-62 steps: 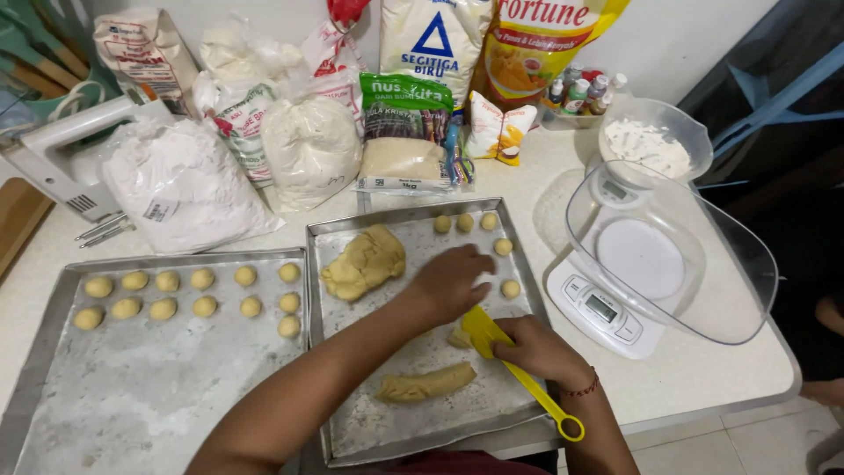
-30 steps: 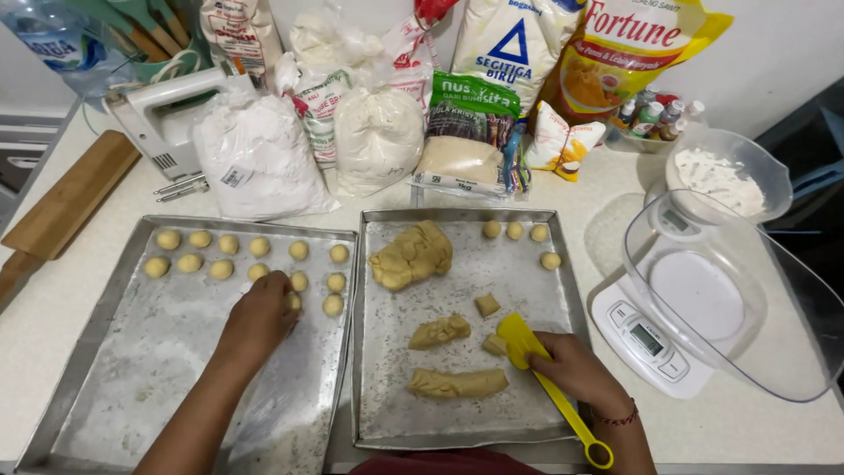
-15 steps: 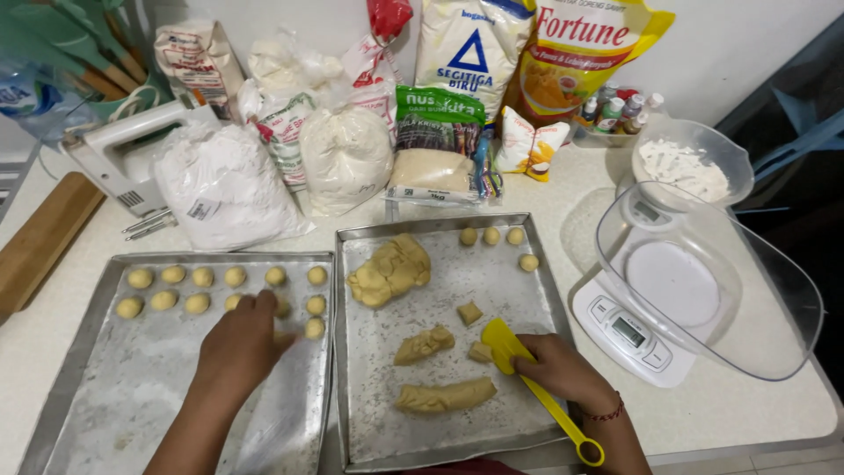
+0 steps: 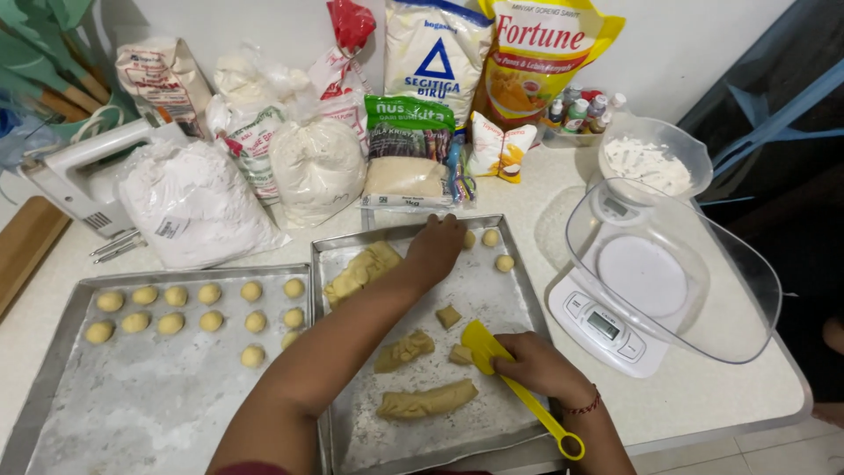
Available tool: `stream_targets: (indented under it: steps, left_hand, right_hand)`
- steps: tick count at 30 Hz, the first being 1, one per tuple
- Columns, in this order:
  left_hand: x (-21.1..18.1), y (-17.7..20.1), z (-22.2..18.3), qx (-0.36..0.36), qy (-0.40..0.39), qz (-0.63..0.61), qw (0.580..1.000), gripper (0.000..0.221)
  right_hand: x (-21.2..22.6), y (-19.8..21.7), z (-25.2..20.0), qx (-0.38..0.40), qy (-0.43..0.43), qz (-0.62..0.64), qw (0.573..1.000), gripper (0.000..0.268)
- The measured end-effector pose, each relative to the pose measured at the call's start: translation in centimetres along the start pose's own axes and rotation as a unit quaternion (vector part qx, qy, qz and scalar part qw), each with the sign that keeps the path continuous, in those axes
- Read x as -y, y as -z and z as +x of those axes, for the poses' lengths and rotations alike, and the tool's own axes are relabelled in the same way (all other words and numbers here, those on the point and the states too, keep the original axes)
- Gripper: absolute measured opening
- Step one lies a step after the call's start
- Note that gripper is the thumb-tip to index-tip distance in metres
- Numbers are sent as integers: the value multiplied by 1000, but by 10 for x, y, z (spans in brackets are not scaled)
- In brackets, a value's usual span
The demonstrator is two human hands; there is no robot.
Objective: Rolling small portions of dough into balls and placing them on a baking tray
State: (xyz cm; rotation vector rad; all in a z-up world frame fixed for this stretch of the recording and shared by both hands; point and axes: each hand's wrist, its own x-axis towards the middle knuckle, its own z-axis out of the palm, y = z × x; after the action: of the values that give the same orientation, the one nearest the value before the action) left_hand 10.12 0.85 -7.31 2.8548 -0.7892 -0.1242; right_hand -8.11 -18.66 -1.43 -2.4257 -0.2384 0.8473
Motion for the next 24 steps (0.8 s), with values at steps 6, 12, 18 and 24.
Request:
stream_targets:
  steps: [6, 12, 18, 24]
  left_hand:
    - [13, 17, -29, -80, 23, -88, 993, 30]
    - [37, 158, -203, -102, 140, -261, 950, 29]
    - [100, 160, -337, -104, 397, -182, 894, 37]
    - [127, 76, -362, 24, 444, -37, 895, 35]
  right_hand:
    - [-2, 0, 1, 5, -1, -12, 1000, 19]
    - [2, 1, -1, 8, -22, -2, 1000, 16]
    - [-4, -4, 3, -11, -20, -10, 1000, 22]
    - [6, -3, -2, -13, -40, 25, 999, 23]
